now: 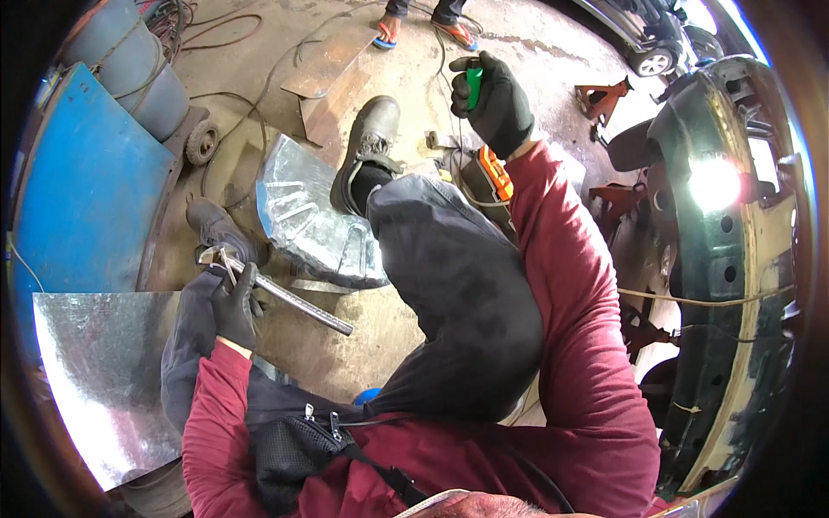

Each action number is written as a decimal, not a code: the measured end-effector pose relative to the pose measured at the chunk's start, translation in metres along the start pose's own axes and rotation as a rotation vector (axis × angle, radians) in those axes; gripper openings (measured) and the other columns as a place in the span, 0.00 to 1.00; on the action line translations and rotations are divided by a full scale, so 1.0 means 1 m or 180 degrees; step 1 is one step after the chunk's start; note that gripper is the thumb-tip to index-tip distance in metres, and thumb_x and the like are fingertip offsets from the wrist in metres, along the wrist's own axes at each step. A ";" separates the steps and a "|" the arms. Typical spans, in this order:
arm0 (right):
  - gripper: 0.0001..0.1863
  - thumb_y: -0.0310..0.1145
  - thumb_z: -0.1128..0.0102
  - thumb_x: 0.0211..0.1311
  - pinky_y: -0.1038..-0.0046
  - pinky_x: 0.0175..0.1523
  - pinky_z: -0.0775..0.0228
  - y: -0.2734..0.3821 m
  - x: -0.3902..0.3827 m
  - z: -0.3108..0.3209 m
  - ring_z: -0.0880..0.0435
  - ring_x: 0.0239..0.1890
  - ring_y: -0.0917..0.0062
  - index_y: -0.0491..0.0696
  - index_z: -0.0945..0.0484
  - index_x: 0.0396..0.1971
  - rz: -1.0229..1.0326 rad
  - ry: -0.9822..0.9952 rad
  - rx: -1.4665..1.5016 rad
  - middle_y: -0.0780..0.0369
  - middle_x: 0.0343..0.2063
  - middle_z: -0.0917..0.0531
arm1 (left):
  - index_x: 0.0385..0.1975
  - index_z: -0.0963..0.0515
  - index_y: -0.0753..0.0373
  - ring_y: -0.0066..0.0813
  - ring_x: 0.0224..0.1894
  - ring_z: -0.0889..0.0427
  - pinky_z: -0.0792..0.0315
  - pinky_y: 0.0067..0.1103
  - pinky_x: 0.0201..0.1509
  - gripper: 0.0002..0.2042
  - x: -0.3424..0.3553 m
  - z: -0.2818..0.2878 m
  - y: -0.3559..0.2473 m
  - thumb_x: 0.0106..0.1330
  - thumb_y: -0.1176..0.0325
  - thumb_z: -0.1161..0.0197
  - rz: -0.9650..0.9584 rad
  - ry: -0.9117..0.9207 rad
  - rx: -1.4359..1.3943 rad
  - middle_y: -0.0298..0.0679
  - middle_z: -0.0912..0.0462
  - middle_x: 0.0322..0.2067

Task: The person sits on the floor and uses a hammer and a metal dolly to shape a curved metal sheet. They repeatedly strike the sheet to form a specific curve, adjusting its position as needed.

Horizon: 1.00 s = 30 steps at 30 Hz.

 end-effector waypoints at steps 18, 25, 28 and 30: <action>0.18 0.47 0.55 0.76 0.71 0.28 0.46 -0.016 0.017 0.042 0.36 0.20 0.76 0.49 0.22 0.43 0.0185 -0.0166 0.0729 0.68 0.18 0.30 | 0.43 0.19 0.62 0.18 0.13 0.27 0.30 0.17 0.17 0.11 0.011 0.005 0.010 0.72 0.61 0.30 0.0097 -0.0017 0.0120 0.39 0.12 0.32; 0.17 0.46 0.55 0.76 0.71 0.28 0.47 -0.016 0.015 0.051 0.36 0.21 0.76 0.50 0.23 0.43 0.0161 -0.0193 0.0689 0.68 0.19 0.30 | 0.42 0.19 0.62 0.18 0.13 0.28 0.30 0.16 0.17 0.11 0.015 0.004 0.018 0.72 0.61 0.30 0.0107 0.0068 0.0161 0.39 0.12 0.32; 0.17 0.46 0.56 0.76 0.71 0.28 0.47 -0.017 0.017 0.046 0.37 0.21 0.76 0.49 0.23 0.43 0.0141 -0.0287 0.0854 0.68 0.19 0.30 | 0.41 0.19 0.61 0.18 0.13 0.28 0.30 0.17 0.17 0.11 0.013 0.004 0.016 0.72 0.61 0.29 0.0144 0.0030 0.0129 0.39 0.12 0.32; 0.17 0.47 0.55 0.77 0.71 0.28 0.46 -0.020 0.015 0.043 0.37 0.20 0.76 0.49 0.23 0.43 0.0063 -0.0184 0.0761 0.68 0.19 0.29 | 0.40 0.19 0.61 0.18 0.13 0.29 0.30 0.17 0.17 0.11 0.013 0.004 0.017 0.71 0.60 0.29 0.0166 0.0005 0.0107 0.38 0.12 0.31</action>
Point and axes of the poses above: each hand's wrist, its own x-axis towards the middle knuckle, its own z-axis out of the back of the hand, y = z × x, the point moved 10 cm from there along x, towards the middle knuckle
